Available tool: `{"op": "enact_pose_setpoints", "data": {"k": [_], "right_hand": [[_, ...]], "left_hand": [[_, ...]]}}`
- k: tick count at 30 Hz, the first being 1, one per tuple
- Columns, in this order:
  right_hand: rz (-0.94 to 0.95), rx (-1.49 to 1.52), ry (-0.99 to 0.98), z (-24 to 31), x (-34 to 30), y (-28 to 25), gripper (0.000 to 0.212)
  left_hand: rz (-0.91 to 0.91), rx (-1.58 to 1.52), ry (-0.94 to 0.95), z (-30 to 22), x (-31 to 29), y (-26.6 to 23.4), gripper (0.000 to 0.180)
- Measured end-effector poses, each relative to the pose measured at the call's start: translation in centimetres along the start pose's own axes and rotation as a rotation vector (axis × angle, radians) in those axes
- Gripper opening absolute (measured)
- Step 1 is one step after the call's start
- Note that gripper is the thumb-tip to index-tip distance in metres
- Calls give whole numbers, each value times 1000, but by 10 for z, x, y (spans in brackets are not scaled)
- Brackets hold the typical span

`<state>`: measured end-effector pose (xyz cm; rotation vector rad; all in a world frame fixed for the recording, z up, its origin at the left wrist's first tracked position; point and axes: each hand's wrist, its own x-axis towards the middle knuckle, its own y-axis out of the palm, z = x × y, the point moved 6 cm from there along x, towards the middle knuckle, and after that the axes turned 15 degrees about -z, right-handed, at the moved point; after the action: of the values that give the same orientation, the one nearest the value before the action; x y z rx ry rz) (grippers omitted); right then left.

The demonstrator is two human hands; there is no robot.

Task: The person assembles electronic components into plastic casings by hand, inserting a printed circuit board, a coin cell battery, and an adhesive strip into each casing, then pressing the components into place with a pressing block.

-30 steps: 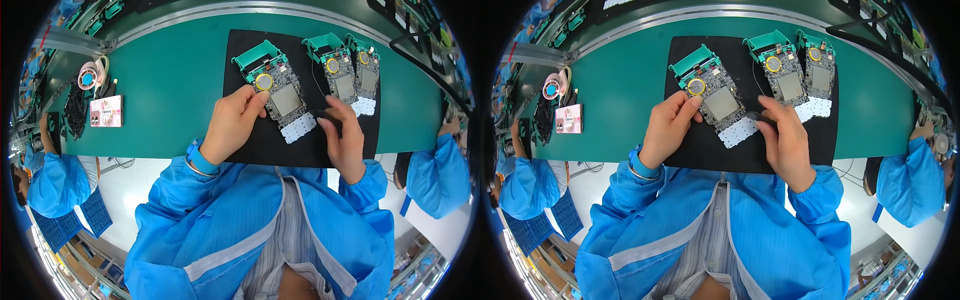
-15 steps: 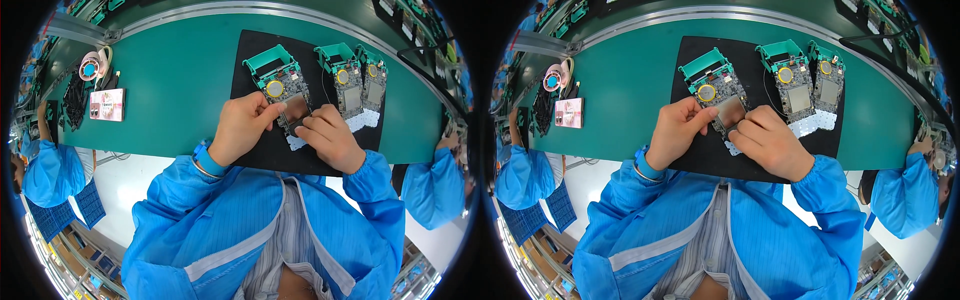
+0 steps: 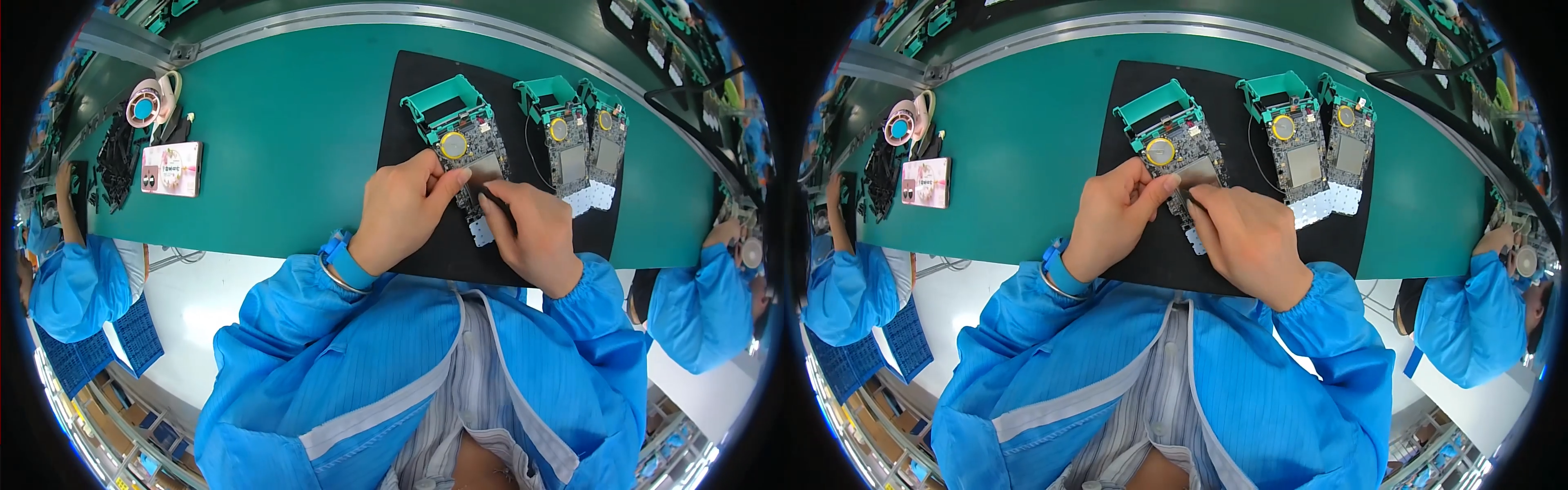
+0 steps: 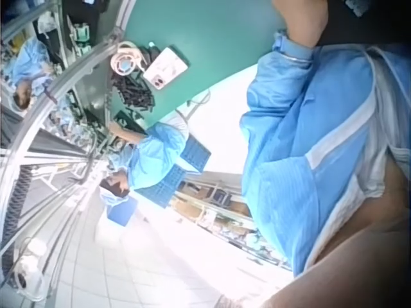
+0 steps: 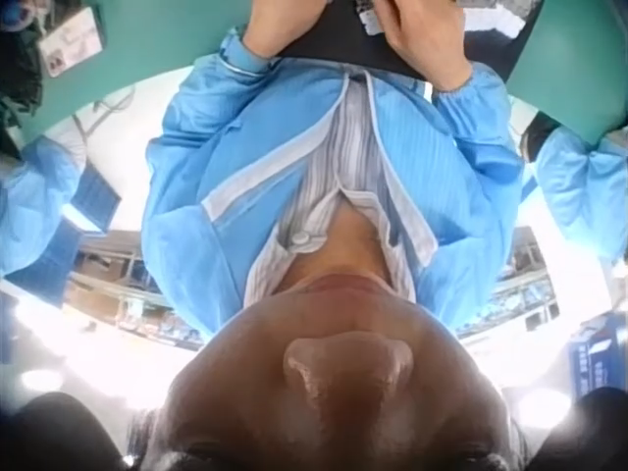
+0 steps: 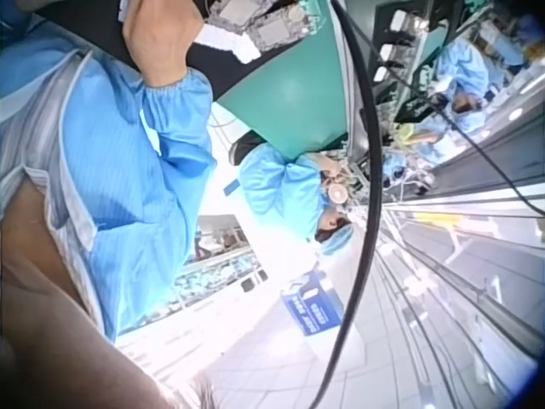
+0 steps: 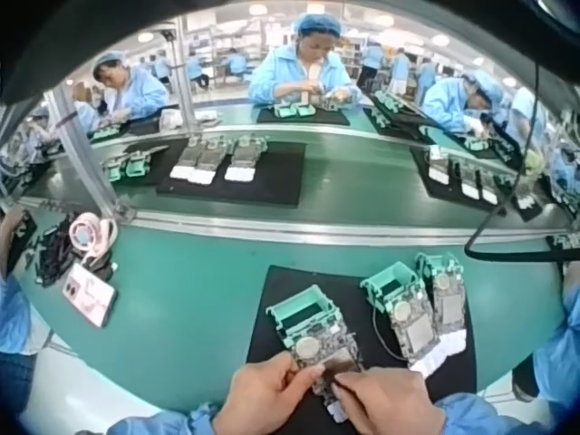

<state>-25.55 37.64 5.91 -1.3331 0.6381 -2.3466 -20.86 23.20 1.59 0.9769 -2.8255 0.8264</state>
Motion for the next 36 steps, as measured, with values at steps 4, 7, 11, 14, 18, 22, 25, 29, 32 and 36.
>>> {"op": "enact_pose_setpoints", "data": {"k": [4,7,11,14,18,22,25,29,32,36], "right_hand": [[86,-47,27,-1,-2,6,20],[-21,3,-19,0,-6,2,20],[50,-34,-21,5,-12,3,21],[67,-25,2,4,-19,0,20],[-60,42,31,4,-9,-2,19],[-42,66,146,-6,-2,13,20],[-72,29,226,-5,-4,14,20],[-80,22,208,-6,-10,12,20],[-81,0,91,1,-21,4,21],[-53,-18,87,7,-27,-1,22]], "left_hand": [[-2,4,-20,3,0,0,29],[-5,-13,-22,4,-1,2,29],[-17,-18,-3,3,-1,0,29],[-14,-13,-12,3,-1,0,29],[15,-11,-4,6,-2,1,28],[63,-33,-13,0,-1,-1,26],[60,-35,9,-2,0,-2,25],[72,-42,-28,5,0,-1,24],[86,-60,-63,7,1,-1,23],[112,-73,-95,9,1,1,22]]}}
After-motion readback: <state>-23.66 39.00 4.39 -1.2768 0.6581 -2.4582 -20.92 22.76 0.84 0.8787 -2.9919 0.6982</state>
